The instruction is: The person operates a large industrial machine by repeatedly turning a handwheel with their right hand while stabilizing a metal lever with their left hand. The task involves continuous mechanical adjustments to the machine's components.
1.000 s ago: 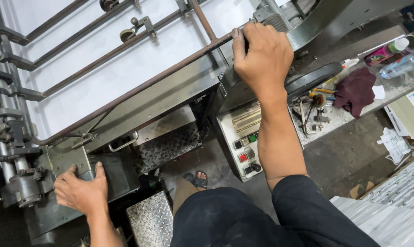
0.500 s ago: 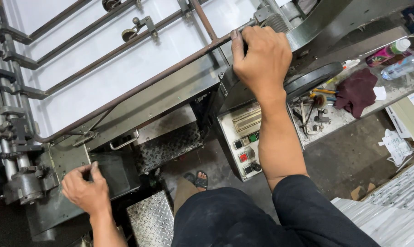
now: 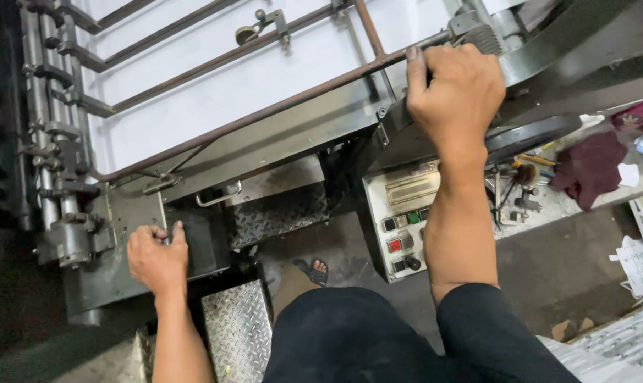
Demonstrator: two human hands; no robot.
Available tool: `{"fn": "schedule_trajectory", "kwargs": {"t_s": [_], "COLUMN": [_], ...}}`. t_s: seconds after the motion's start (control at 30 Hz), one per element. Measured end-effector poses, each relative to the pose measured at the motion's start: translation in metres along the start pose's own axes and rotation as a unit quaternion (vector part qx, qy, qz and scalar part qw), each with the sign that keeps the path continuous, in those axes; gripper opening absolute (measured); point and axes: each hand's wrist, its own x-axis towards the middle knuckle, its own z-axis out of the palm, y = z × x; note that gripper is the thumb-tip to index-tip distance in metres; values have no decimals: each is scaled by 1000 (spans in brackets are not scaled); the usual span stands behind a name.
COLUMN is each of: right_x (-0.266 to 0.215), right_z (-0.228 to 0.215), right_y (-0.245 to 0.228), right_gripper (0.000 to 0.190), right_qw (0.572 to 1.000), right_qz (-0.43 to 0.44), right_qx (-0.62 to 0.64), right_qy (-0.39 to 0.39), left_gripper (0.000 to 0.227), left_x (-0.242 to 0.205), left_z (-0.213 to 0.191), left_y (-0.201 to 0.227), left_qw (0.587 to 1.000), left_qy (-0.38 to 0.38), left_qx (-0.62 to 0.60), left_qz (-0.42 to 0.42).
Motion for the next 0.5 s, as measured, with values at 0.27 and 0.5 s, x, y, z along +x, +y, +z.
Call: {"fn": "schedule_trajectory", "kwargs": {"t_s": [0.27,0.5], "right_x": [-6,-9], "right_z": [4,7], "right_y": [5,9], "right_gripper": [26,26], "right_qw": [999,999], "right_qz": [-12,-20], "right_qx": [-34,-35], "right_qy": [11,1], "left_gripper": [39,38], "left_x": [1,2], "left_z": [-3,-4], "left_y": [4,6], "left_qw": [1000,999], "left_qy": [14,21], "left_qx": [-25,-39], "left_qz": [9,-5]}}
